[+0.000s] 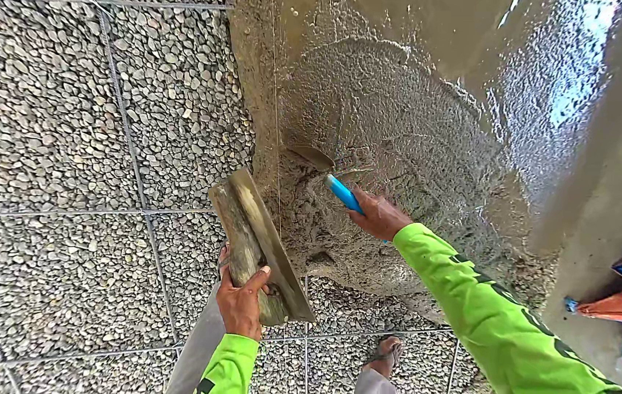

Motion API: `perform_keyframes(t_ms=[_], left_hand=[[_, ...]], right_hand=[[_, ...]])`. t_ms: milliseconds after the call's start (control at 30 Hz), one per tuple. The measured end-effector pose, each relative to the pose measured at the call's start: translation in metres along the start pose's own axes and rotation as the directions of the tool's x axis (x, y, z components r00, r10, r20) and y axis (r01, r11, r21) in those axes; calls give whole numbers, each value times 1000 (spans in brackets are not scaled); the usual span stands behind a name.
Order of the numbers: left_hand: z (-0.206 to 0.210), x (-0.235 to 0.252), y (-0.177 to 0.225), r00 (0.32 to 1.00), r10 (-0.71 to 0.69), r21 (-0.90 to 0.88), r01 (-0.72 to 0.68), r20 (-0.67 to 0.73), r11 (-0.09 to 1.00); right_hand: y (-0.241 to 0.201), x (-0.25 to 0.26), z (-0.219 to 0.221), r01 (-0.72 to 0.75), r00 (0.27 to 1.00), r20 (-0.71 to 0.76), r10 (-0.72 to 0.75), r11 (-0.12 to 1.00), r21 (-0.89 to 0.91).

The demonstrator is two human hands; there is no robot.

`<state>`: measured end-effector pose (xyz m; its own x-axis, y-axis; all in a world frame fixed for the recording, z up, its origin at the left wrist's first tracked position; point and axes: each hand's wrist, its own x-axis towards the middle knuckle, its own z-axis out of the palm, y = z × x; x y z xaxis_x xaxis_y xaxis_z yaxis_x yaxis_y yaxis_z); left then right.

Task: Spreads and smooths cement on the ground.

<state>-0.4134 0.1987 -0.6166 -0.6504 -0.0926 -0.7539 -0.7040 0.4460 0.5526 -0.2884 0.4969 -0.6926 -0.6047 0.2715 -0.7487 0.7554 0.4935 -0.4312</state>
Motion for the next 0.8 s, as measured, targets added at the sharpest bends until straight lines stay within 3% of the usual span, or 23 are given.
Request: perform_keyframes(t_ms=[300,400,467,533,600,700,800], left_hand=[[3,-4,-5,1000,10,49,-10,14,999],[6,-9,-8,1000,17,75,-18,19,997],[8,-10,-10,999,25,83,-27,25,996],[10,-12,-12,999,27,95,-30,29,995],[9,-13,-13,999,31,105,-35,40,994],[9,-14,-15,997,48,112,-54,54,992],[8,-15,-16,997,53,121,-60,59,991]], right_hand=[[33,-42,8,-78,993,89,75,996,30],[63,-67,23,-101,994,-17,104,986,132],[78,-84,42,-182,961,-158,227,950,254],[85,-96,56,-313,859,-276,431,869,382],[93,-95,67,-444,708,-322,628,751,489],[111,-82,77,-523,446,-298,844,515,679],[120,-67,75,-539,268,-199,943,318,780]])
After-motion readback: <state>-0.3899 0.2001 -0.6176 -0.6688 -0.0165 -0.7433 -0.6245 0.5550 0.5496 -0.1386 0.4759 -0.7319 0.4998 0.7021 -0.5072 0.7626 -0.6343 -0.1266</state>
